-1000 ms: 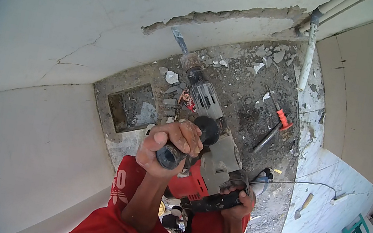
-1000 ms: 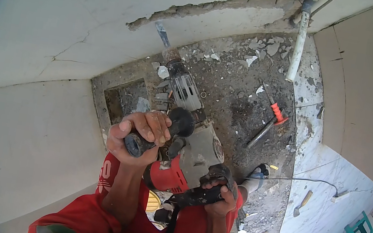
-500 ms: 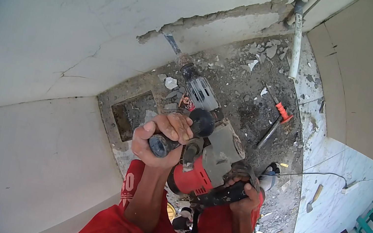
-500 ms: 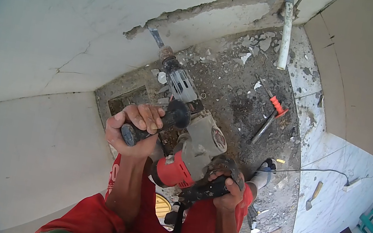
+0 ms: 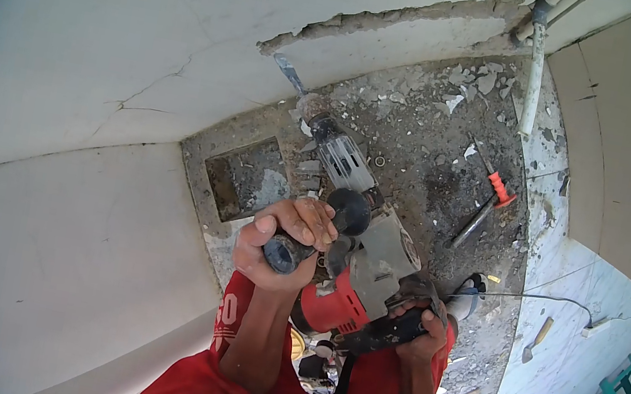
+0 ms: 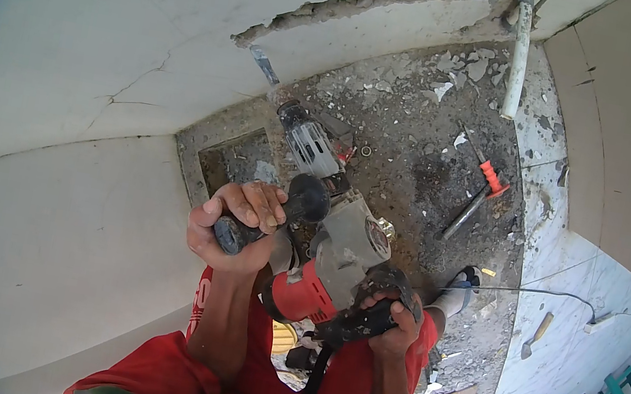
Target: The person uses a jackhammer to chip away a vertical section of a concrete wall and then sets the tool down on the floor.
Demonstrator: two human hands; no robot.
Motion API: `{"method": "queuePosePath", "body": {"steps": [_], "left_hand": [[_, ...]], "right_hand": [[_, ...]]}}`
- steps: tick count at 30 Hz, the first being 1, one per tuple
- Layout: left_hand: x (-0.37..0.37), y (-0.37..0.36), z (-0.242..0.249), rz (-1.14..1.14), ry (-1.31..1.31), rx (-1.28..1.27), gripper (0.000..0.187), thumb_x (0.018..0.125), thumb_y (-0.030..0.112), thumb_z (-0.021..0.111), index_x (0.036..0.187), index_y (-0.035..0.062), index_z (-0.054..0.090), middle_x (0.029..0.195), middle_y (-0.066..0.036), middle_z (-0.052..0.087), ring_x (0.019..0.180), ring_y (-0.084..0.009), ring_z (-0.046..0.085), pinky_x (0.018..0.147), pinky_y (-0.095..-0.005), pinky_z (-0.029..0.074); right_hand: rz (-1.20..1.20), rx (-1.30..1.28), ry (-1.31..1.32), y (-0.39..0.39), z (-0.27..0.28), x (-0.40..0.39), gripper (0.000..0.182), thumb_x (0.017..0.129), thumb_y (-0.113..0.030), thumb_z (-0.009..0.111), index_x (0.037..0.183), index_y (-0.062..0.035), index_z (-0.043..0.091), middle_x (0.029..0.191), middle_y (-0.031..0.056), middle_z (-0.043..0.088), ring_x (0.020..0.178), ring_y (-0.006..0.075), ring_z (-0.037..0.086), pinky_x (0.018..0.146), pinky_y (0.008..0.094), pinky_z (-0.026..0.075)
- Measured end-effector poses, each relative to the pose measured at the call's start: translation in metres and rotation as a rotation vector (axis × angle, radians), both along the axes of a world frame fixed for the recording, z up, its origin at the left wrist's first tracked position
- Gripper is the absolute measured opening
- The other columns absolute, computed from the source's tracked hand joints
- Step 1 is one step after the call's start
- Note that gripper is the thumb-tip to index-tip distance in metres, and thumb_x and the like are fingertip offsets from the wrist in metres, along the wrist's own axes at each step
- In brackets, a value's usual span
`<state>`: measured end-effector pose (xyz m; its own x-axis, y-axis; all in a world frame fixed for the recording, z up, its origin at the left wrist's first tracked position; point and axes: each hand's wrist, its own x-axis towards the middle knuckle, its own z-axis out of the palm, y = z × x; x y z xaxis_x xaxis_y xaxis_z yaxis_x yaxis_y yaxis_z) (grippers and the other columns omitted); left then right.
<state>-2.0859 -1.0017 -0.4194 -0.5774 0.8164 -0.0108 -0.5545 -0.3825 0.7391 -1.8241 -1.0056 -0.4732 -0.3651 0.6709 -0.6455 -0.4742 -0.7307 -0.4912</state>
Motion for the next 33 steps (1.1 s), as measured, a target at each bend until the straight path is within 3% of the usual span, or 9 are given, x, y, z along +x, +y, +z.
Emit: {"method": "queuePosePath", "body": {"steps": [3, 7, 13, 16, 19, 22, 25, 26, 33], "left_hand": [[-0.009, -0.002, -0.001, -0.027, 0.004, -0.006, 0.043, 0.087, 0.038, 0.043, 0.074, 0.0031, 0.063, 0.069, -0.016, 0.061, 0.069, -0.0275, 0.058, 0.089, -0.0396, 0.038], [-0.001, 0.000, 0.003, -0.077, 0.010, 0.004, 0.044, 0.088, 0.037, 0.041, 0.076, 0.0046, 0.067, 0.072, -0.014, 0.065, 0.076, -0.0282, 0.060, 0.090, -0.0404, 0.037], [-0.001, 0.007, 0.004, -0.082, 0.047, -0.035, 0.044, 0.086, 0.040, 0.045, 0.073, 0.0024, 0.064, 0.069, -0.016, 0.061, 0.067, -0.0269, 0.058, 0.089, -0.0394, 0.039], [-0.004, 0.014, 0.001, -0.038, 0.077, -0.041, 0.044, 0.085, 0.040, 0.045, 0.072, 0.0018, 0.063, 0.068, -0.015, 0.060, 0.066, -0.0264, 0.057, 0.088, -0.0388, 0.039], [-0.009, 0.011, -0.004, -0.090, 0.075, 0.002, 0.044, 0.087, 0.038, 0.042, 0.075, 0.0026, 0.066, 0.070, -0.015, 0.062, 0.074, -0.0293, 0.059, 0.090, -0.0408, 0.039], [-0.011, 0.010, -0.003, -0.103, 0.047, -0.032, 0.042, 0.086, 0.038, 0.045, 0.072, 0.0013, 0.061, 0.068, -0.016, 0.060, 0.064, -0.0262, 0.057, 0.087, -0.0382, 0.041], [-0.012, 0.006, -0.008, -0.058, 0.058, -0.008, 0.041, 0.086, 0.036, 0.045, 0.072, 0.0010, 0.060, 0.068, -0.016, 0.059, 0.065, -0.0261, 0.057, 0.086, -0.0386, 0.042], [-0.012, 0.005, -0.007, -0.057, 0.067, -0.009, 0.041, 0.085, 0.036, 0.045, 0.072, 0.0012, 0.060, 0.068, -0.016, 0.059, 0.065, -0.0261, 0.057, 0.086, -0.0387, 0.042], [-0.012, 0.004, -0.009, -0.004, 0.077, -0.034, 0.039, 0.083, 0.037, 0.045, 0.069, 0.0025, 0.059, 0.066, -0.015, 0.058, 0.066, -0.0266, 0.056, 0.086, -0.0397, 0.041]], "right_hand": [[-0.093, -0.027, 0.076, -0.004, 0.002, -0.008, 0.031, 0.072, -0.021, 0.061, 0.090, 0.0043, 0.057, 0.083, 0.0153, 0.059, 0.073, 0.0266, 0.060, 0.069, 0.0385, 0.051], [-0.129, -0.071, 0.000, -0.008, 0.013, 0.000, 0.029, 0.072, -0.021, 0.061, 0.091, -0.0001, 0.056, 0.084, 0.0126, 0.058, 0.076, 0.0259, 0.059, 0.070, 0.0396, 0.051], [-0.138, -0.053, 0.081, -0.009, -0.002, -0.003, 0.028, 0.072, -0.022, 0.061, 0.091, -0.0017, 0.055, 0.083, 0.0120, 0.057, 0.075, 0.0257, 0.058, 0.068, 0.0403, 0.050], [-0.105, -0.041, 0.034, -0.005, -0.010, -0.014, 0.031, 0.073, -0.029, 0.062, 0.083, -0.0007, 0.054, 0.078, 0.0105, 0.054, 0.070, 0.0247, 0.056, 0.065, 0.0378, 0.049], [-0.074, 0.011, 0.088, -0.009, -0.018, -0.018, 0.033, 0.073, -0.031, 0.061, 0.081, 0.0002, 0.054, 0.074, 0.0107, 0.053, 0.067, 0.0246, 0.055, 0.064, 0.0375, 0.048], [-0.110, -0.030, 0.001, -0.013, -0.016, -0.021, 0.034, 0.073, -0.032, 0.060, 0.080, 0.0005, 0.053, 0.073, 0.0110, 0.053, 0.068, 0.0244, 0.056, 0.064, 0.0371, 0.048], [-0.106, 0.005, 0.107, -0.019, -0.031, -0.016, 0.027, 0.073, -0.023, 0.059, 0.086, -0.0002, 0.053, 0.081, 0.0127, 0.056, 0.070, 0.0247, 0.056, 0.062, 0.0390, 0.048], [-0.113, 0.004, 0.043, -0.017, -0.024, -0.021, 0.030, 0.072, -0.028, 0.060, 0.081, 0.0003, 0.053, 0.076, 0.0109, 0.053, 0.069, 0.0242, 0.056, 0.063, 0.0372, 0.049], [-0.141, -0.063, 0.026, -0.018, -0.025, -0.027, 0.028, 0.071, -0.025, 0.060, 0.086, -0.0017, 0.053, 0.079, 0.0120, 0.054, 0.070, 0.0272, 0.057, 0.064, 0.0419, 0.050]]}}
